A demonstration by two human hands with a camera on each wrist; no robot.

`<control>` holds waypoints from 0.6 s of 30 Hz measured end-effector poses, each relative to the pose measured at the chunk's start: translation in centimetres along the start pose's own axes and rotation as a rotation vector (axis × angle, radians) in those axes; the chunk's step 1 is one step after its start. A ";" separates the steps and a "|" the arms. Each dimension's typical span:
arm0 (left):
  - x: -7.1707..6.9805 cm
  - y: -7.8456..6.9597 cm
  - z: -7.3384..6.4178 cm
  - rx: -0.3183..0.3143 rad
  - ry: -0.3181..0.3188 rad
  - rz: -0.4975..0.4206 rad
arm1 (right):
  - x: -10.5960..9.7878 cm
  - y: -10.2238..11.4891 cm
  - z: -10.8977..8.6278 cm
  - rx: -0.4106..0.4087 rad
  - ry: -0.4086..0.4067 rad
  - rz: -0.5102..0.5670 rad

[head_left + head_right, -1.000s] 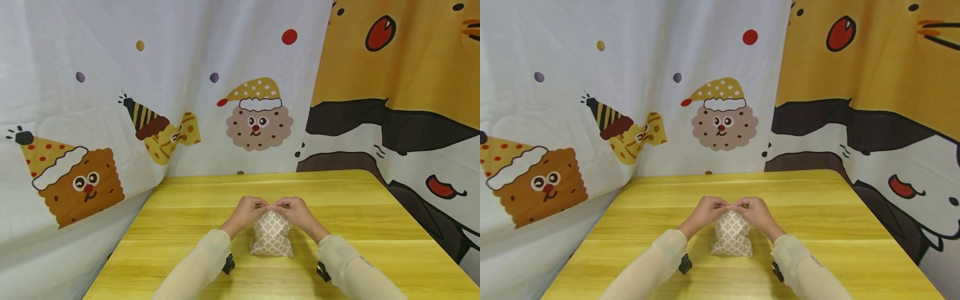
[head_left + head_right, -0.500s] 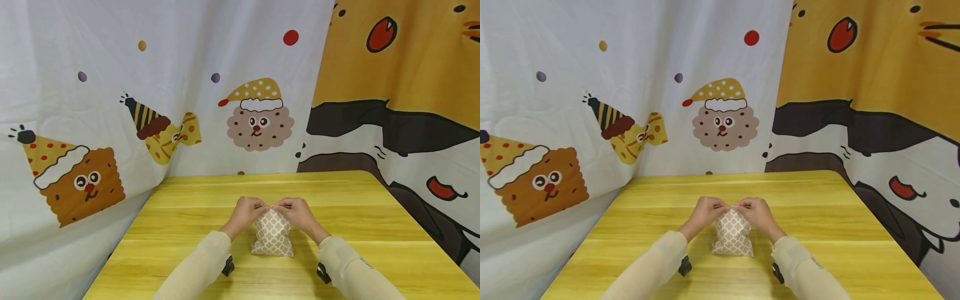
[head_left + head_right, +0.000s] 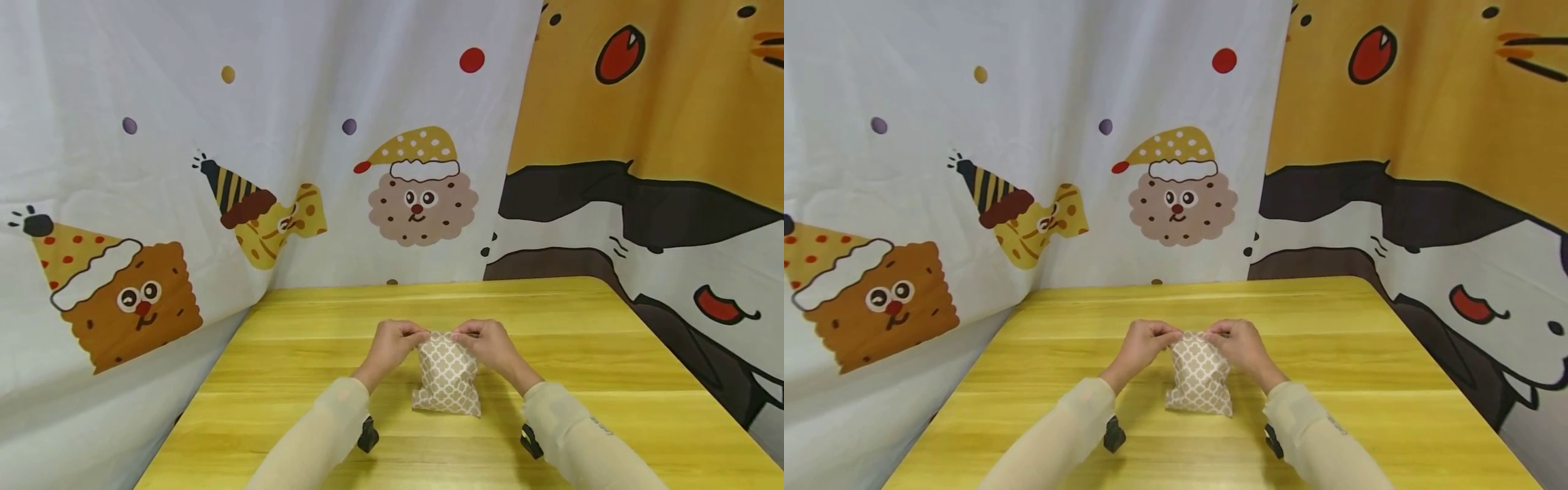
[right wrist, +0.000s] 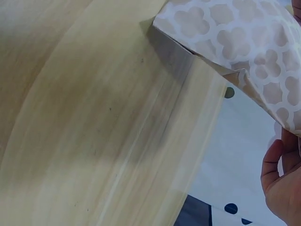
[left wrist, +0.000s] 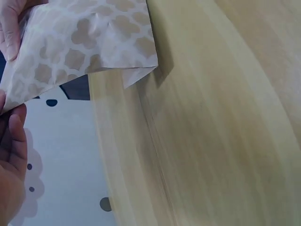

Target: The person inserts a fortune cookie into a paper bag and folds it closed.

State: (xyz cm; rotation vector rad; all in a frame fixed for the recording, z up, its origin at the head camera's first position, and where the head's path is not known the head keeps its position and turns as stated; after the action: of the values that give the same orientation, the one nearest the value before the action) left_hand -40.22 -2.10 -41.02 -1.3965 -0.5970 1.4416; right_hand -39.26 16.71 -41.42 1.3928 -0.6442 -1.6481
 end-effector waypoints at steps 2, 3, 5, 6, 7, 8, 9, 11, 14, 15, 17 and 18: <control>0.1 0.1 0.1 -0.012 0.017 0.005 | 0.0 -0.2 -0.1 0.010 0.004 -0.001; 0.3 0.2 0.1 -0.025 0.029 -0.001 | 0.1 -0.2 -0.1 0.005 0.006 -0.001; 0.7 0.4 0.2 -0.057 0.068 -0.017 | 0.2 -0.3 -0.1 0.010 0.011 0.012; 1.0 0.4 0.2 -0.066 0.091 -0.021 | 0.3 -0.3 -0.1 0.007 0.017 0.023; 1.3 0.5 0.3 -0.070 0.112 -0.026 | 0.5 -0.2 0.0 0.001 0.026 0.032; 1.5 0.5 0.3 -0.068 0.127 -0.023 | 0.7 -0.2 0.0 -0.005 0.036 0.041; 1.6 0.4 0.3 -0.056 0.136 -0.013 | 0.8 -0.2 0.0 -0.009 0.045 0.049; 1.8 0.2 0.3 -0.030 0.131 0.017 | 0.9 -0.3 0.0 -0.006 0.047 0.056; 1.3 0.2 0.3 0.005 0.075 0.054 | 0.5 -0.5 0.0 0.006 0.012 0.048; 1.0 0.2 0.2 0.009 0.056 0.059 | 0.3 -0.6 -0.1 0.010 -0.003 0.044; 0.7 0.3 0.1 0.006 0.035 0.066 | -0.1 -0.9 -0.2 0.017 -0.024 0.033; 0.6 0.4 0.1 0.003 0.030 0.068 | -0.2 -1.0 -0.2 0.013 -0.031 0.025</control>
State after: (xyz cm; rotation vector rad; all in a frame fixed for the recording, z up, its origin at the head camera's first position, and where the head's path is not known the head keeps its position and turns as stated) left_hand -40.36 -1.70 -41.60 -1.4462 -0.5324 1.4716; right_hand -39.33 17.40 -42.16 1.3650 -0.6888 -1.6517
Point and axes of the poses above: each hand's wrist, its own z-axis towards the middle knuckle, its own x-axis out of the palm, y = z × x, the point moved 9 cm from there along z, towards the middle knuckle, and after that the axes turned 3 degrees about -x, right-handed, at the moved point
